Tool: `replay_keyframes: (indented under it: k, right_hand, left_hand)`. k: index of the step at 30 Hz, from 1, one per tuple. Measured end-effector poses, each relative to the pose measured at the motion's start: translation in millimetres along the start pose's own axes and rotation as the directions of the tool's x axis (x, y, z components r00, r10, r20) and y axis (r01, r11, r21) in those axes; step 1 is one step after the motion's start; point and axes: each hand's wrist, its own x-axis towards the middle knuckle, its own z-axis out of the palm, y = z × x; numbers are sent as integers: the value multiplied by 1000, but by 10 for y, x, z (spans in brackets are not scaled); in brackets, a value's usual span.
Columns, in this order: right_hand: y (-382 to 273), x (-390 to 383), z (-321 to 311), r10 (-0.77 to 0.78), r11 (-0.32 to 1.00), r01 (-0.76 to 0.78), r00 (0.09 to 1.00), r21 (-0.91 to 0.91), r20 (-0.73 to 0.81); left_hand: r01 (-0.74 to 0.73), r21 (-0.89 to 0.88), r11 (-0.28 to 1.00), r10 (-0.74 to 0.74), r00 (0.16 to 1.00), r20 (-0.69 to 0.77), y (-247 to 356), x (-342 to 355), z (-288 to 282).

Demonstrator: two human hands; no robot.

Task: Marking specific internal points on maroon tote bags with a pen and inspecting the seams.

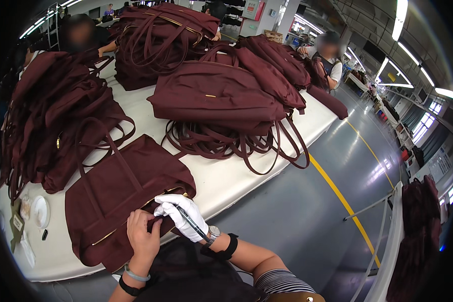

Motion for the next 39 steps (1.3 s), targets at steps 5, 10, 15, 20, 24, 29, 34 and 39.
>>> replay_keyframes:
  k: [5, 10, 15, 20, 24, 29, 34, 39]
  right_hand:
    - [16, 0, 7, -3, 999, 5, 1000, -52, 30]
    - [41, 18, -21, -82, 992, 87, 995, -94, 57]
    - [60, -9, -12, -130, 989, 132, 991, -68, 36]
    - [61, -16, -17, -83, 996, 84, 996, -26, 44]
    - [75, -12, -13, -137, 986, 140, 990, -86, 41]
    - [76, -14, -10, -105, 987, 107, 994, -123, 29]
    - [72, -11, -15, -122, 985, 128, 991, -119, 52]
    - [40, -22, -6, -117, 981, 124, 991, -149, 58]
  left_hand:
    - [5, -1, 1000, -5, 1000, -2, 3, -8, -12]
    - [-4, -13, 1000, 4, 1000, 9, 9, 19, -16]
    - [-7, -8, 1000, 7, 1000, -1, 7, 10, -20]
    - [-8, -13, 1000, 8, 1000, 8, 0, -1, -21]
    - [12, -13, 1000, -12, 1000, 21, 1, -1, -26]
    - [-6, -18, 1000, 7, 1000, 5, 22, -7, -28]
    - [-10, -12, 1000, 10, 1000, 7, -2, -10, -27]
    - [-8, -8, 1000, 8, 1000, -10, 14, 9, -30]
